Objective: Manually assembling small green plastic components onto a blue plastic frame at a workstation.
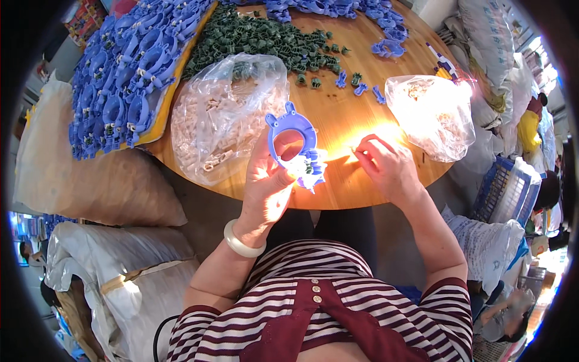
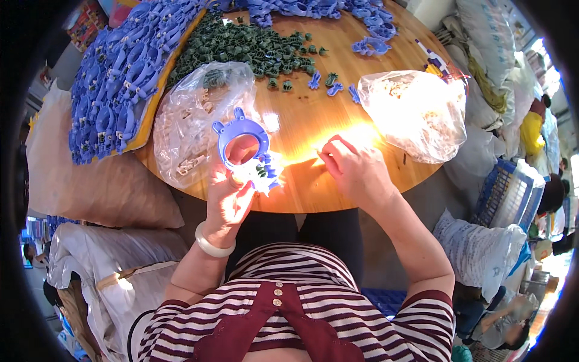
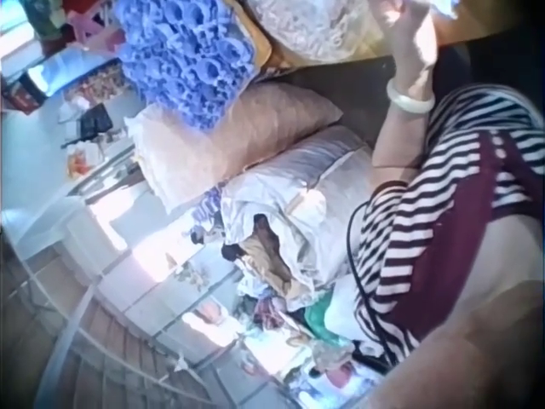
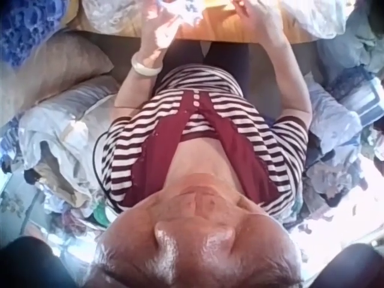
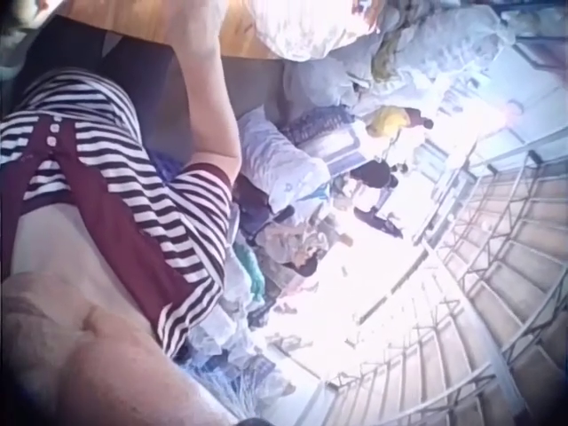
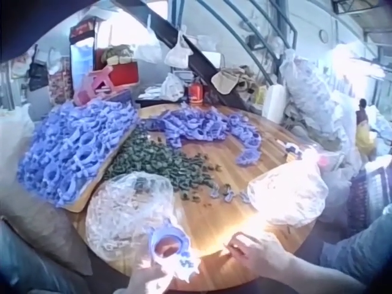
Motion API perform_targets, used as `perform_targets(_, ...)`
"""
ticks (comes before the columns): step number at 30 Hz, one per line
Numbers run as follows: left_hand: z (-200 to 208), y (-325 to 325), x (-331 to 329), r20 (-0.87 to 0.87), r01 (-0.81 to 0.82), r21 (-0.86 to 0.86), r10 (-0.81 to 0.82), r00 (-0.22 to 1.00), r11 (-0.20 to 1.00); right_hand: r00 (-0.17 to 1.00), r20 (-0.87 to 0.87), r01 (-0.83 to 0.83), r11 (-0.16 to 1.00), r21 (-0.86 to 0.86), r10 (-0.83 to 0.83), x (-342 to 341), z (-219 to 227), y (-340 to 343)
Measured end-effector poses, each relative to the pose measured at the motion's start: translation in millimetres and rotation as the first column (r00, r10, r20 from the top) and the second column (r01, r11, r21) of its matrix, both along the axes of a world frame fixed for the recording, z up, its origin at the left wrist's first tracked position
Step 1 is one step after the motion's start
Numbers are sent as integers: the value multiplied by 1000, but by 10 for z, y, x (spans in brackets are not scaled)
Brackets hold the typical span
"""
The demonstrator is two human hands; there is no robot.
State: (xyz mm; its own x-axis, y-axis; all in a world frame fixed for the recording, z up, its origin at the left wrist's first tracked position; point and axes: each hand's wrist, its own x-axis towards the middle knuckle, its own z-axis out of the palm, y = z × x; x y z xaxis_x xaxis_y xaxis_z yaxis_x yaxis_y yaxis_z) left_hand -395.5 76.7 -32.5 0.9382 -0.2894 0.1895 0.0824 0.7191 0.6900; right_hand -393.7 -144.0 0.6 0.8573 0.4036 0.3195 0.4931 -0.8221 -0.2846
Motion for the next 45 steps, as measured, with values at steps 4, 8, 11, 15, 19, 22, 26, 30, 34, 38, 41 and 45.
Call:
perform_targets(4, 8, 0, 22, 22, 31, 2, -31, 999, 1000, 997, 56, -73, 957, 280, 59, -78, 138, 77)
perform_targets(8, -17, -8, 17, 89, -17, 7, 16, 996, 1000, 975, 131, -213, 908, 361, 177, -156, 348, 237)
perform_targets(11, -3, -3, 20, 81, -23, 34, 20, 997, 999, 967, 149, -247, 894, 373, 205, -177, 360, 320)
perform_targets(15, -12, -28, 22, 156, -45, 56, 35, 987, 997, 970, 101, -243, 889, 388, 221, -162, 327, 369)
perform_targets(19, 18, -14, 10, 144, -41, 93, 27, 989, 995, 970, 66, -242, 888, 392, 235, -160, 320, 399)
perform_targets(22, 23, -20, 17, 166, -40, 157, 14, 986, 987, 971, 74, -238, 892, 383, 227, -169, 320, 416)
perform_targets(26, 24, -33, 8, 214, -85, 178, 46, 976, 980, 981, 14, -182, 892, 415, 194, -189, 348, 456)
perform_targets(30, 22, -27, 5, 198, -77, 196, 38, 980, 978, 975, -155, -48, 832, 553, 159, -243, 333, 496)
perform_targets(34, -3, -12, 0, 222, -82, 199, 36, 974, 977, 948, -283, 80, 750, 656, 146, -290, 284, 533)
perform_targets(38, -4, -22, -13, 258, -82, 185, 33, 966, 979, 925, -355, 174, 681, 711, 134, -301, 220, 554)
perform_targets(41, -25, -35, -20, 291, -99, 148, 53, 955, 984, 921, -375, 214, 660, 720, 110, -317, 232, 576)
perform_targets(45, -30, -45, -34, 316, -114, 149, 61, 947, 982, 894, -438, 319, 552, 771, 94, -362, 216, 637)
